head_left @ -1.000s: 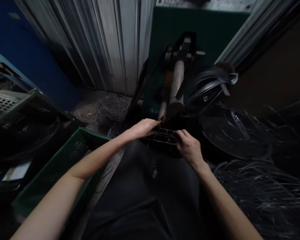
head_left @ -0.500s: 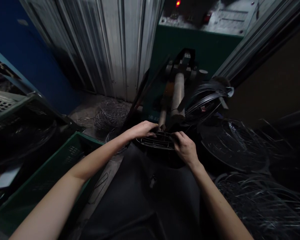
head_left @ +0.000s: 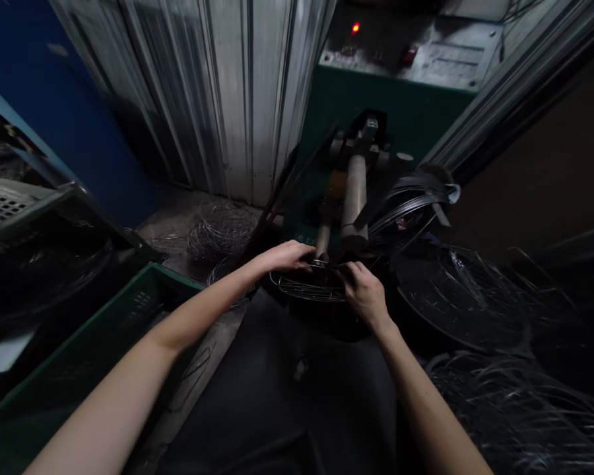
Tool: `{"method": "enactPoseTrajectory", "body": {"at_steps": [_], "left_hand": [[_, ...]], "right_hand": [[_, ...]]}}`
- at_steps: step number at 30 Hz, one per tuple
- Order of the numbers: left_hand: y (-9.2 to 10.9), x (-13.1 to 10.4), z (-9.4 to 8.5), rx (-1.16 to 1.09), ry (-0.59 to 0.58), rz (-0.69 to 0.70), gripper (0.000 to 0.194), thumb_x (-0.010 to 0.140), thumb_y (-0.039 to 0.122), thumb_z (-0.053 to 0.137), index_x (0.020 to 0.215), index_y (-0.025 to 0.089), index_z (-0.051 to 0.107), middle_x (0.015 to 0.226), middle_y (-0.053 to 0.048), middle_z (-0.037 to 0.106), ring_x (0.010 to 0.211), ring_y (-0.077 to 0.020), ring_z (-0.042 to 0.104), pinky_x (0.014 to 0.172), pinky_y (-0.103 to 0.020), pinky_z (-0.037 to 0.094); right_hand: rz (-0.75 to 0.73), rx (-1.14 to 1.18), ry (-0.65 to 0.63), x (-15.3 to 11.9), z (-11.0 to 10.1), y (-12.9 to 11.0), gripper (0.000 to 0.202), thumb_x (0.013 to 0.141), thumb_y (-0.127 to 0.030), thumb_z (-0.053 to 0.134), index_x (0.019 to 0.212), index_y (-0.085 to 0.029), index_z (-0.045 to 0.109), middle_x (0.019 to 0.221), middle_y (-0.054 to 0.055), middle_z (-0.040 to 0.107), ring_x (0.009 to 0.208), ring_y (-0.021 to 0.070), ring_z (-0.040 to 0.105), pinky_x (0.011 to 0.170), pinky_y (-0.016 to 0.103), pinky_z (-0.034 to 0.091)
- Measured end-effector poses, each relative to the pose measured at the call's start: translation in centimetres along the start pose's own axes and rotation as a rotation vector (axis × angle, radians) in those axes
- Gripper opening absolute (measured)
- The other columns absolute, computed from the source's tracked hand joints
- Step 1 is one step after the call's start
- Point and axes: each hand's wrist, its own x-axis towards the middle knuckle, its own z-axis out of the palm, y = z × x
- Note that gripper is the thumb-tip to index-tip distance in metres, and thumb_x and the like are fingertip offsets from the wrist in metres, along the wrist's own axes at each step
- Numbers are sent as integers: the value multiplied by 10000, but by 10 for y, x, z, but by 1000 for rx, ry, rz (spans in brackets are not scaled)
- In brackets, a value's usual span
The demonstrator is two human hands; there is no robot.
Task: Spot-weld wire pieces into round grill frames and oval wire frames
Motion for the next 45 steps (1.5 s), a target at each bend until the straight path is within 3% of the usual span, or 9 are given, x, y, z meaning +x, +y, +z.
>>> {"method": "enactPoseTrajectory", "body": {"at_steps": [9,14,19,26,31,35,38,41,45], "left_hand": [[-1,3,0,-49,-61,-40,276,774,273,644,981,92,617,892,-59,660,796,-147,589,657,-197,378],[-7,6,1,-60,-46,-30,295,776,270,612,1022,107,608,924,-58,654,793,-139,576,673,-203,379],[-8,2,1,-108,-88,8,308,766,330,603,985,115,603,886,-43,640,775,-129,560,659,-202,379],[-20,-26,13,-332,-120,-83,303,752,366,614,938,128,597,875,-21,628,814,-133,560,695,-208,407],[-30,-44,19,-331,-131,-106,290,770,363,604,950,135,593,920,-24,634,868,-146,572,764,-232,429],[-8,-61,6,4,-26,-178,350,776,339,624,1057,134,583,998,-69,600,916,-179,570,823,-292,444],[23,-64,5,249,110,-103,461,778,326,639,1183,138,525,1108,-109,558,1029,-219,537,890,-331,430],[39,-54,18,358,-25,-18,378,797,254,616,1140,111,548,1057,-121,595,994,-233,559,837,-318,445],[30,-42,38,303,-114,-15,200,844,213,538,1010,119,599,926,-90,645,874,-198,606,736,-265,445]], "right_hand": [[-6,68,17,1,-5,-1,224,897,-373,454,891,-204,602,843,55,592,725,174,552,604,269,395],[156,128,161,-23,-21,38,186,881,-317,445,950,-196,568,926,82,602,863,205,570,777,333,448],[212,98,-18,-49,-17,62,199,877,-320,448,935,-184,580,936,96,605,840,205,581,755,332,457],[112,179,-21,-60,-18,33,198,900,-327,448,941,-186,581,900,70,615,823,187,596,764,312,458],[68,148,-108,-68,-7,23,220,908,-331,430,936,-186,592,885,72,612,769,185,592,706,299,452],[26,114,-153,-65,3,0,244,921,-302,387,905,-199,607,789,50,599,682,159,567,592,261,394],[-24,12,-167,-62,5,-21,250,916,-259,376,886,-204,618,740,44,574,640,152,527,525,261,315],[-52,-86,-149,-59,5,-33,245,894,-200,377,878,-202,621,742,52,570,661,160,511,522,268,288],[-32,-57,-158,-55,7,-34,225,899,-274,408,870,-208,621,744,46,577,691,169,523,565,271,337]]}}
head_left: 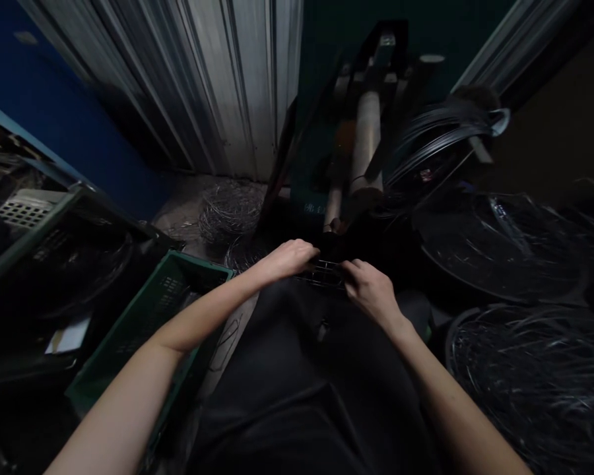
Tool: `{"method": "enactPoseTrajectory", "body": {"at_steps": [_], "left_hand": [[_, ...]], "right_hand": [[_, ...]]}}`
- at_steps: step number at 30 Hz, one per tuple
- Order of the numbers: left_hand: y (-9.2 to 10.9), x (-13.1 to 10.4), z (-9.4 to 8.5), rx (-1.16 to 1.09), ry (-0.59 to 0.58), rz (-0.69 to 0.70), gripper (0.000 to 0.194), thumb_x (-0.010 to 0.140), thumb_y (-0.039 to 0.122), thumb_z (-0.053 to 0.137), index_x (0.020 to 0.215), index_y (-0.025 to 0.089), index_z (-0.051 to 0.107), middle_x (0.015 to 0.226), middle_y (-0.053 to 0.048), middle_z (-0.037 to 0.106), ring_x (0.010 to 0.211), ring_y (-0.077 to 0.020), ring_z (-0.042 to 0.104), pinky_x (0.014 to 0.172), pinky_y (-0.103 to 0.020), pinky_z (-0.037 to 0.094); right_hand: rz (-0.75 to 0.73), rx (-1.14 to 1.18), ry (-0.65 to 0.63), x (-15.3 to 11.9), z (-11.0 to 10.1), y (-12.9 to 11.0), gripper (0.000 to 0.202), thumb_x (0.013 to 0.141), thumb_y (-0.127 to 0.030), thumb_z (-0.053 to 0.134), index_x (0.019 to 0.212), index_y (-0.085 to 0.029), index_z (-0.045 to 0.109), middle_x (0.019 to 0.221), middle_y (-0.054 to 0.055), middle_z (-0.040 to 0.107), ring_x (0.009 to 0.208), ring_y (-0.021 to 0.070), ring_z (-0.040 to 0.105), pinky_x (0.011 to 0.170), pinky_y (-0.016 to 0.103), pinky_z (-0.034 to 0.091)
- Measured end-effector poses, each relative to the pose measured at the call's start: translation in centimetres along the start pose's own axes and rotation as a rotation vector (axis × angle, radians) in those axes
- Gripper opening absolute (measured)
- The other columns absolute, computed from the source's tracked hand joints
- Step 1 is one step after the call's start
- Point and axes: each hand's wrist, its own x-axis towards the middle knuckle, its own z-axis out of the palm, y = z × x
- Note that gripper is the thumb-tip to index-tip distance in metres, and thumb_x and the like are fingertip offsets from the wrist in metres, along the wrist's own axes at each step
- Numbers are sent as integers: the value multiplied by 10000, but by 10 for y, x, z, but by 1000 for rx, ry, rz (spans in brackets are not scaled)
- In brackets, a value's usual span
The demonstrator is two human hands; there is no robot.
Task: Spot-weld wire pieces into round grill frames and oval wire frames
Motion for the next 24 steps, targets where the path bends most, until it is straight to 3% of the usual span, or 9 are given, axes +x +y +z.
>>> {"method": "enactPoseTrajectory", "body": {"at_steps": [5,15,24], "left_hand": [[-8,5,4,-53,88,44,205,839,201,545,1010,103,600,919,-91,653,855,-186,609,722,-250,427],[-18,28,-31,-206,56,-24,217,796,259,614,981,149,645,893,-46,682,795,-147,606,683,-195,407],[-25,50,-42,-144,23,-89,305,776,363,633,992,148,652,909,-74,685,811,-180,608,649,-214,388]], "right_hand": [[127,94,13,10,-2,7,271,856,-451,507,806,-210,620,731,33,580,688,182,540,588,288,372],[133,276,33,42,-24,23,166,840,-337,519,822,-207,620,818,41,645,761,183,593,683,292,422],[141,255,43,60,-29,34,166,829,-343,520,821,-209,618,838,50,655,794,200,595,699,302,425]]}}
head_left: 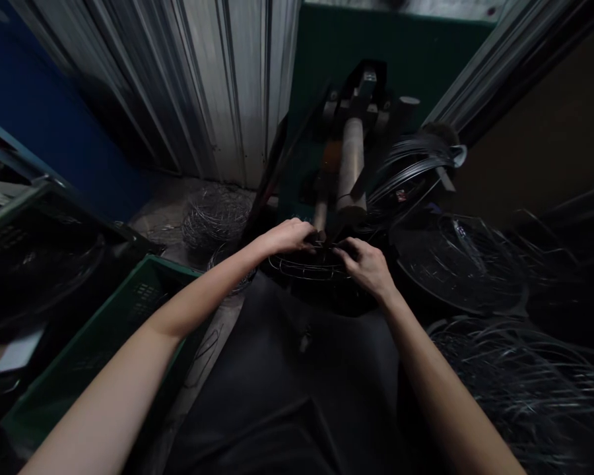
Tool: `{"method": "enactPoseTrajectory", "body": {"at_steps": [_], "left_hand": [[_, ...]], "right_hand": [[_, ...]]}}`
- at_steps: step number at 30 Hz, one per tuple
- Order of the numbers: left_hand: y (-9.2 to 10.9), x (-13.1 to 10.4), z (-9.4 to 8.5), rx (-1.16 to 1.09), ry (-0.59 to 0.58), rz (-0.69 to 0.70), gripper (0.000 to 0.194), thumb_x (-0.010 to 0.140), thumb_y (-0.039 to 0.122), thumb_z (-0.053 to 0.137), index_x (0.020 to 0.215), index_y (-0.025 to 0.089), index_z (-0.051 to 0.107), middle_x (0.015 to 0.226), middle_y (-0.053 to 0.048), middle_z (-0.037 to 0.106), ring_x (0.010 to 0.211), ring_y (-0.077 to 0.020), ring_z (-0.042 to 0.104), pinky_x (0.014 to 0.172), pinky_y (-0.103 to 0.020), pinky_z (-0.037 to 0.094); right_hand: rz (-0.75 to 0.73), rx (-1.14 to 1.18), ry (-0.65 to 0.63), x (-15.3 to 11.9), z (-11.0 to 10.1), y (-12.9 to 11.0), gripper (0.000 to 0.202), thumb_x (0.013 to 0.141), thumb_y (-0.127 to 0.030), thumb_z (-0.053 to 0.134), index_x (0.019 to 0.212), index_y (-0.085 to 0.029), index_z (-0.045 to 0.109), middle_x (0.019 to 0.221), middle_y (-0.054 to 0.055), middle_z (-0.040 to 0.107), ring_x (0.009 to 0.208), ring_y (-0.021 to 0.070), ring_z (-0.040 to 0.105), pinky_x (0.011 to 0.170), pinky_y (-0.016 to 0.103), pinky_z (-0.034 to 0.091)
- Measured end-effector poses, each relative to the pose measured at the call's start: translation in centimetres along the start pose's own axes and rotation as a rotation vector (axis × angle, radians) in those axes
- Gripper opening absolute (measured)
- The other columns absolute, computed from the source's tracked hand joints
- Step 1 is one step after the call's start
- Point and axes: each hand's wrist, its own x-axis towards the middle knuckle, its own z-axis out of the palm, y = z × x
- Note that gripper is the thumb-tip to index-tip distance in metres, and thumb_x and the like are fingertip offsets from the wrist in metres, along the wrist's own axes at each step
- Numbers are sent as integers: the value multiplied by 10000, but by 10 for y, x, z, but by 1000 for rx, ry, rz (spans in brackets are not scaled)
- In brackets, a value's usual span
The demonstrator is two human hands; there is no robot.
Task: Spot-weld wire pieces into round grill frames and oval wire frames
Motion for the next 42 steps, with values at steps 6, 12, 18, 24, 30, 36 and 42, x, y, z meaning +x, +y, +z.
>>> {"method": "enactPoseTrajectory", "body": {"at_steps": [6,12,18,24,30,36,42], "left_hand": [[-2,6,-1,21,-3,20,332,760,358,655,992,120,650,907,-83,680,787,-165,597,640,-212,372],[-9,13,1,-85,-41,18,286,739,313,666,937,106,664,812,-43,664,716,-123,561,641,-207,358],[-11,11,1,-78,1,47,350,734,363,660,969,104,643,816,-53,650,720,-142,559,643,-218,362],[-15,-18,13,-213,18,62,232,761,305,645,883,108,632,759,-26,635,691,-130,569,605,-216,375],[-25,-43,25,-210,57,36,337,772,335,643,1050,147,625,943,-44,623,834,-152,595,736,-241,445],[12,-25,40,53,31,108,500,761,274,652,1222,118,535,1098,-120,605,1041,-237,560,897,-319,434],[11,-11,49,-98,-89,161,261,803,260,568,1032,151,628,996,-66,660,933,-187,607,826,-270,455]], "right_hand": [[15,3,10,4,4,3,159,822,-326,540,822,-198,634,830,51,660,774,196,600,687,299,428],[-36,78,10,-1,-10,4,164,809,-285,579,876,-180,685,848,49,677,786,182,616,710,290,452],[117,73,174,-32,-38,49,173,798,-276,573,915,-201,676,917,48,684,835,192,629,781,328,475],[42,48,89,-41,-26,60,148,794,-248,581,903,-201,667,903,53,668,828,184,630,771,309,480],[-41,-101,-114,-49,-9,37,130,834,-230,550,866,-185,667,802,45,634,709,156,598,645,251,427],[-39,-236,-284,-36,4,12,122,824,-233,558,811,-174,663,772,46,637,694,154,575,603,248,371],[58,-82,-609,-6,-25,-3,144,761,-249,629,881,-206,694,736,-4,669,690,131,602,585,210,394]]}}
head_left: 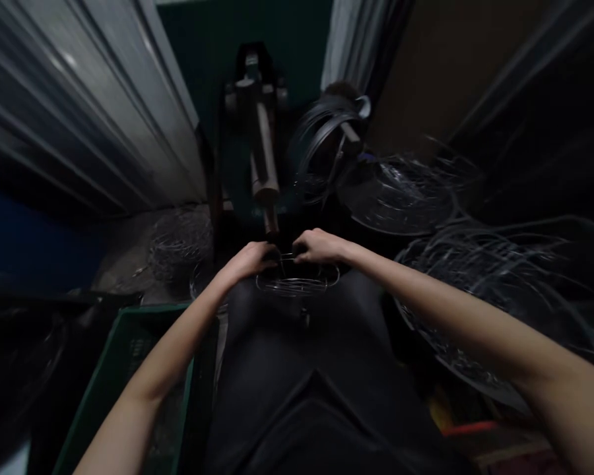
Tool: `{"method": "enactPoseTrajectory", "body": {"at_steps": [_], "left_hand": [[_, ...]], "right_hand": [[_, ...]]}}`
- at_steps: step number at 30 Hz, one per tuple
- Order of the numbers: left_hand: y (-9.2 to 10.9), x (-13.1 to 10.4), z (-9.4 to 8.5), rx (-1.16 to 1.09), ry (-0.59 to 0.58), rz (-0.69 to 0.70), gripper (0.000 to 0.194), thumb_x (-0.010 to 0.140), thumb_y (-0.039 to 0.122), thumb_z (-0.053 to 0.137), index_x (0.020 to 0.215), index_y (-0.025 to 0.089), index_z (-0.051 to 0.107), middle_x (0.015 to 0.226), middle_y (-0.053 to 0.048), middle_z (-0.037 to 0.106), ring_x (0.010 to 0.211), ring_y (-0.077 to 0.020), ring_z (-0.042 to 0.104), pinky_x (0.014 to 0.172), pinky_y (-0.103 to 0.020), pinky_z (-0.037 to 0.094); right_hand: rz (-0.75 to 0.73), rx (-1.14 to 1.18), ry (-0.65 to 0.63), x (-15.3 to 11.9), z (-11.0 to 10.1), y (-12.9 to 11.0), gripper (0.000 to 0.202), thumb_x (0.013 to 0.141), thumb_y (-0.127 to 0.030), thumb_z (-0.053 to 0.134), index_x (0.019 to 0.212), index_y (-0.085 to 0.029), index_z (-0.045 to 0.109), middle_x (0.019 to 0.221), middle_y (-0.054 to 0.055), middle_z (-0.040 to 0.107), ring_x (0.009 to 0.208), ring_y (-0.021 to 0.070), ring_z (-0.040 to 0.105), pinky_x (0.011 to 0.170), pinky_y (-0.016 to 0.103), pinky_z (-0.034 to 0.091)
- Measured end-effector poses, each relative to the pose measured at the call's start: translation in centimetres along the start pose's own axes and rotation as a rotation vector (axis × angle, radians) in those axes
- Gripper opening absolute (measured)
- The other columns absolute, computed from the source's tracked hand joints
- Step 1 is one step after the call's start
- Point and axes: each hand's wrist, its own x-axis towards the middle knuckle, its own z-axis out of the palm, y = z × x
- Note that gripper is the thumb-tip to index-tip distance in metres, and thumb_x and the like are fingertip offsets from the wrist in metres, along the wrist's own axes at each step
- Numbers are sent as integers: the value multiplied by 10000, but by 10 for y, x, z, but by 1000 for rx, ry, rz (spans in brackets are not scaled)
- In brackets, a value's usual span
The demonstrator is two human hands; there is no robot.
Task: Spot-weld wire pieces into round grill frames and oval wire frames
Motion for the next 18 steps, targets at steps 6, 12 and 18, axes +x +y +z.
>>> {"method": "enactPoseTrajectory", "body": {"at_steps": [6,12,18], "left_hand": [[2,-5,-5,-124,-55,-7,249,813,309,554,998,155,619,953,-41,672,879,-165,619,771,-240,462],[-4,-9,-2,-51,25,-29,295,815,354,560,1035,162,604,986,-52,658,911,-178,609,784,-253,449],[-4,-7,-6,-3,28,-9,255,815,333,568,991,153,608,943,-53,646,875,-171,602,763,-252,436]], "right_hand": [[-34,-9,-113,-3,-13,-1,171,715,-196,653,876,-209,709,719,-19,672,699,125,609,572,199,398],[-108,-26,-35,-10,-6,0,159,745,-216,635,890,-216,702,730,-17,662,719,129,599,603,204,398],[-126,-215,87,-15,-5,-2,165,743,-222,648,898,-199,697,912,56,625,836,170,582,646,221,398]]}}
